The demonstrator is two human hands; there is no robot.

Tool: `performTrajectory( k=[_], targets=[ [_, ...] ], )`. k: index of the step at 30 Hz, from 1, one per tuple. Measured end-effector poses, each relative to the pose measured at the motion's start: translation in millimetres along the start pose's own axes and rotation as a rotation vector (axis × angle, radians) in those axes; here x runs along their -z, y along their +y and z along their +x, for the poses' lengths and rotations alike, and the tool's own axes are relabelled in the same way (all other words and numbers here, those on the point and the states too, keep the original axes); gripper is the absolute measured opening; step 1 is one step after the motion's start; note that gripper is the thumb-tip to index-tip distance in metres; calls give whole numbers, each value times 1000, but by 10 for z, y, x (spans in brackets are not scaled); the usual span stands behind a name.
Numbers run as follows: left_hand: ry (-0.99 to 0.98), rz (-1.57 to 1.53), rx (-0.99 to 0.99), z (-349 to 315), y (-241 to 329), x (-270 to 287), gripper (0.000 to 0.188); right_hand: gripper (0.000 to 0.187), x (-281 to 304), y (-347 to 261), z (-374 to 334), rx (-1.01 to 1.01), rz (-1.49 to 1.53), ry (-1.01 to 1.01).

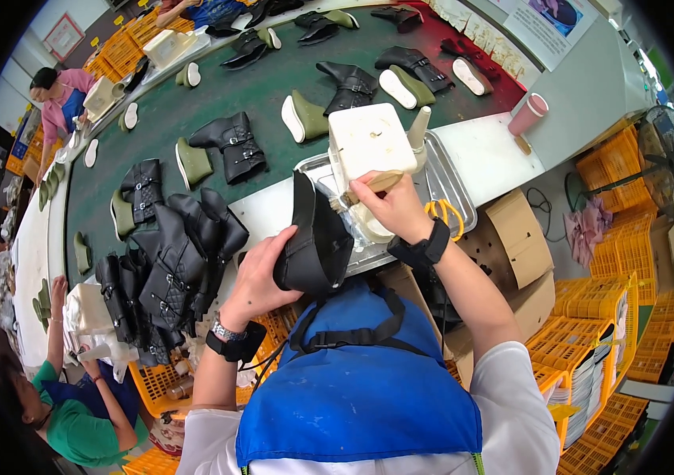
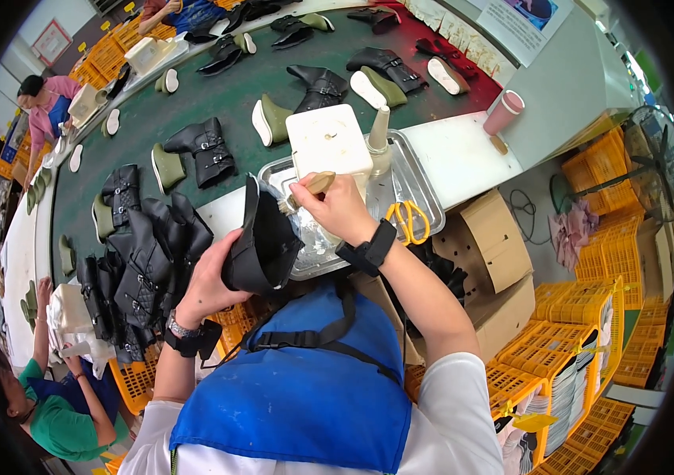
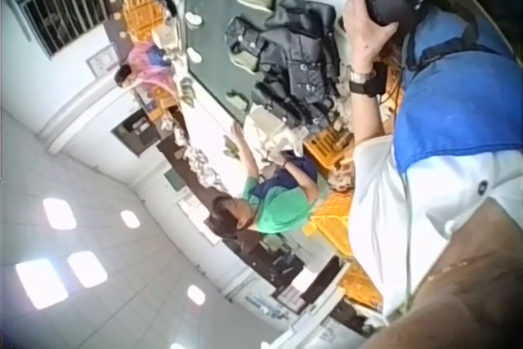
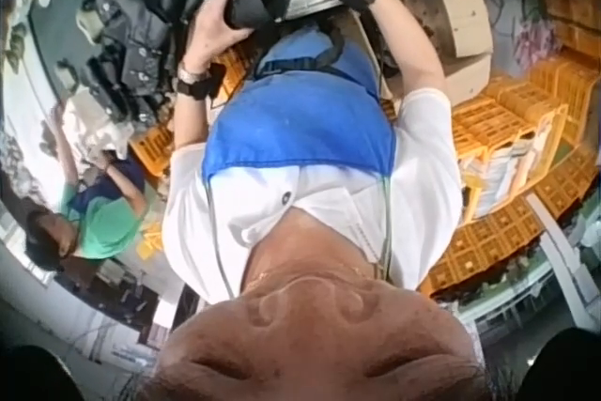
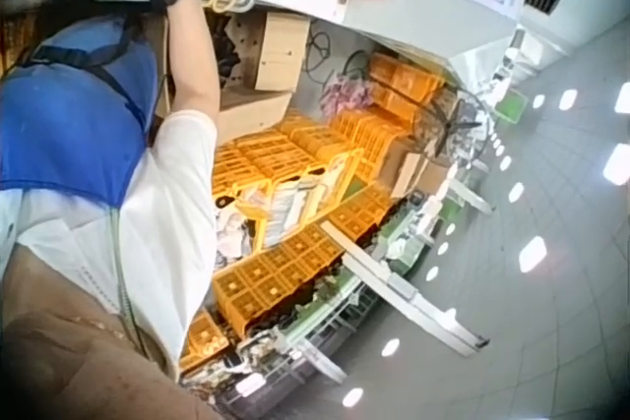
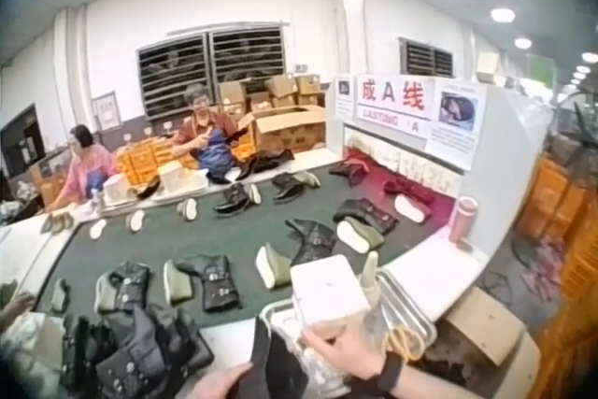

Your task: Apply adhesive to the edges and seams of black leather boots using a brush and a glue dispenser.

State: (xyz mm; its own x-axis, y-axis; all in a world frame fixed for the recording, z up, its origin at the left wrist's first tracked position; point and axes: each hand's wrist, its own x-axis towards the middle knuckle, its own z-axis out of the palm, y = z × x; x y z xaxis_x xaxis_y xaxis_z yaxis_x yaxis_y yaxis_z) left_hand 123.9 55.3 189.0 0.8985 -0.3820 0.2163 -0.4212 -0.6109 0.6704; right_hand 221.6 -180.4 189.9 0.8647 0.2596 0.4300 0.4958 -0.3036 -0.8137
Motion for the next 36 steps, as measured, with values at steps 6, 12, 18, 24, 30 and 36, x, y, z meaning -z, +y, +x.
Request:
performTrajectory(
  k=[6,12,18,24,30,36],
  targets=[
    [224,193,-24,48,-77,-82,85,18,-18,-89,-148,-22,76,5],
    [376,334,-63,98,-145,-119,83,19,-77,-140,-229,-55,102,-30],
    [469,377,-56,155,-189,-179,83,20,-65,-187,-275,-86,124,-76],
    [470,518,-84,155,-221,-201,79,21,-89,-202,-264,-165,227,-131],
    [407,503,-142,139,-163,-163,78,18,-69,-98,-180,-84,60,-19],
    [331,415,-150,134,-165,-153,80,8,-24,-120,-63,123,-60,38]
  ],
)
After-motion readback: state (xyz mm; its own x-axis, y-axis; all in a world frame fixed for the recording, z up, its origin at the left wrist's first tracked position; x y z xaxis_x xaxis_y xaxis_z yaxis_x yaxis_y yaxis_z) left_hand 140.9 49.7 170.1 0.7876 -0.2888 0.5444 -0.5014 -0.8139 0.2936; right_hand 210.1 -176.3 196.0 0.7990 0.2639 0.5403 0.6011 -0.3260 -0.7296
